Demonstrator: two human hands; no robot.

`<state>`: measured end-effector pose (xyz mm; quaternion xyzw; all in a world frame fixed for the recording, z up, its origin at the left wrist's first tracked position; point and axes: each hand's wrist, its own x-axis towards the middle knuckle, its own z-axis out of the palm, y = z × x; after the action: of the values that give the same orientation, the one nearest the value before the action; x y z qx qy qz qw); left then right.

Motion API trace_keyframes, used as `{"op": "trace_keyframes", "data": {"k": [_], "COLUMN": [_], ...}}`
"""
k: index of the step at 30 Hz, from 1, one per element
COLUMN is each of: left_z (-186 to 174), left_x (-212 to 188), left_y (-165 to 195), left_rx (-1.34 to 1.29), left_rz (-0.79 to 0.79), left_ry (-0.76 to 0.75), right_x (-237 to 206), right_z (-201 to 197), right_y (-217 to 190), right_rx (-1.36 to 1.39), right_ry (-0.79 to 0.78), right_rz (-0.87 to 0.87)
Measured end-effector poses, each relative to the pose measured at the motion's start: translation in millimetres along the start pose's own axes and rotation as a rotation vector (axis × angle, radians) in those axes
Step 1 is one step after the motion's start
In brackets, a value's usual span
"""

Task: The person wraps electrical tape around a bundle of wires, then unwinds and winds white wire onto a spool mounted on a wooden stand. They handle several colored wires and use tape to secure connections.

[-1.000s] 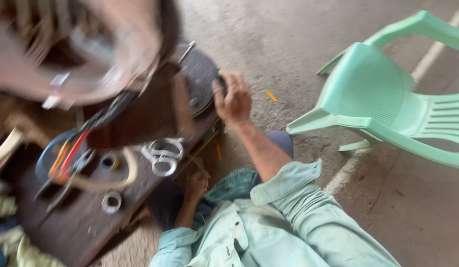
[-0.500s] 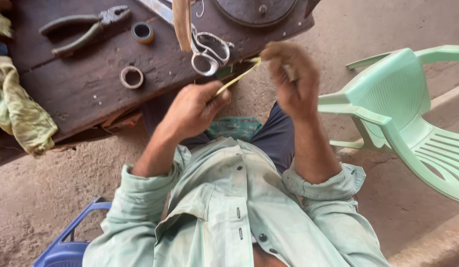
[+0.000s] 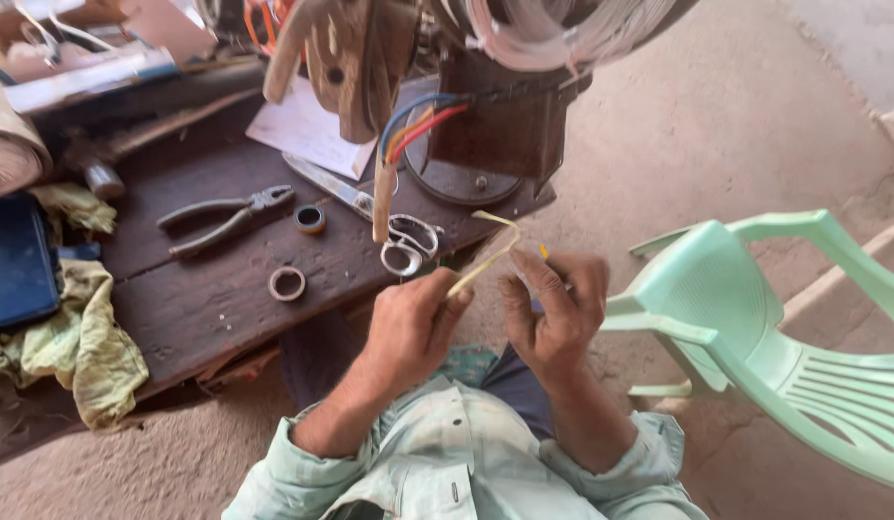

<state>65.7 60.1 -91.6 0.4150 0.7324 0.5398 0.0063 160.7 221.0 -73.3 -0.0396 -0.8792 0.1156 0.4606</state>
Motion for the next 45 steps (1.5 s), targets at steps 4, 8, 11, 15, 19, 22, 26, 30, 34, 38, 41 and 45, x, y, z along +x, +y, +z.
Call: {"op": "trace_keyframes", "data": {"k": [4, 8, 11, 15, 19, 22, 26, 30, 34, 38, 41, 45], "left_z": [1.4, 11.1, 15.5, 23.1, 30.9, 29.4, 18.2, -0.8, -26.5, -34.9, -31.0, -21.0], "left_x": [8.6, 21.2, 32.1, 41.3, 43.4, 42.3, 44.4, 51.8, 56.7, 65.4, 67.8, 62.7], "left_y": [14.0, 23.2, 22.7, 24.7, 29.3, 29.0, 28.1, 34.9, 41.3, 39.1, 32.9, 23.9], "left_rx": [0.053, 0.087, 0.075, 0.094, 0.129, 0.095, 0.022, -0.009, -0.070, 0.140, -0.038, -0.206], "left_rz": [0.096, 0.184, 0.232, 0.277, 0.249, 0.288, 0.382, 0.428, 0.322, 0.361, 0.352, 0.165], "left_ry": [-0.043, -0.018, 0.025, -0.010, -0.079, -0.062, 0.019, 0.170, 0.351, 0.281, 0.308, 0.245], "right_x": [13.5, 26.2, 40.9, 65.0, 90.3, 105.3, 132.5, 146.9, 145.6, 143.9, 148.9, 165.4], "right_z": [-7.2, -9.2, -12.0, -29.4, -45.0, -50.8, -47.9, -53.9, -65.8, -64.7, -65.6, -59.9], "right_y": [9.5, 7.8, 2.4, -2.8, 2.4, 11.7, 32.7, 33.1, 8.7, -11.4, -9.7, 3.3], "right_rx": [0.687, 0.757, 0.794, 0.918, 1.073, 0.798, 0.111, -0.067, -0.169, -0.131, -0.003, 0.107], "right_ry": [-0.265, -0.253, -0.182, -0.096, -0.081, 0.001, 0.173, -0.074, -0.342, -0.452, -0.409, -0.311], "right_rz": [0.423, 0.460, 0.460, 0.339, 0.305, 0.169, -0.193, -0.318, -0.445, -0.478, -0.520, -0.621]}}
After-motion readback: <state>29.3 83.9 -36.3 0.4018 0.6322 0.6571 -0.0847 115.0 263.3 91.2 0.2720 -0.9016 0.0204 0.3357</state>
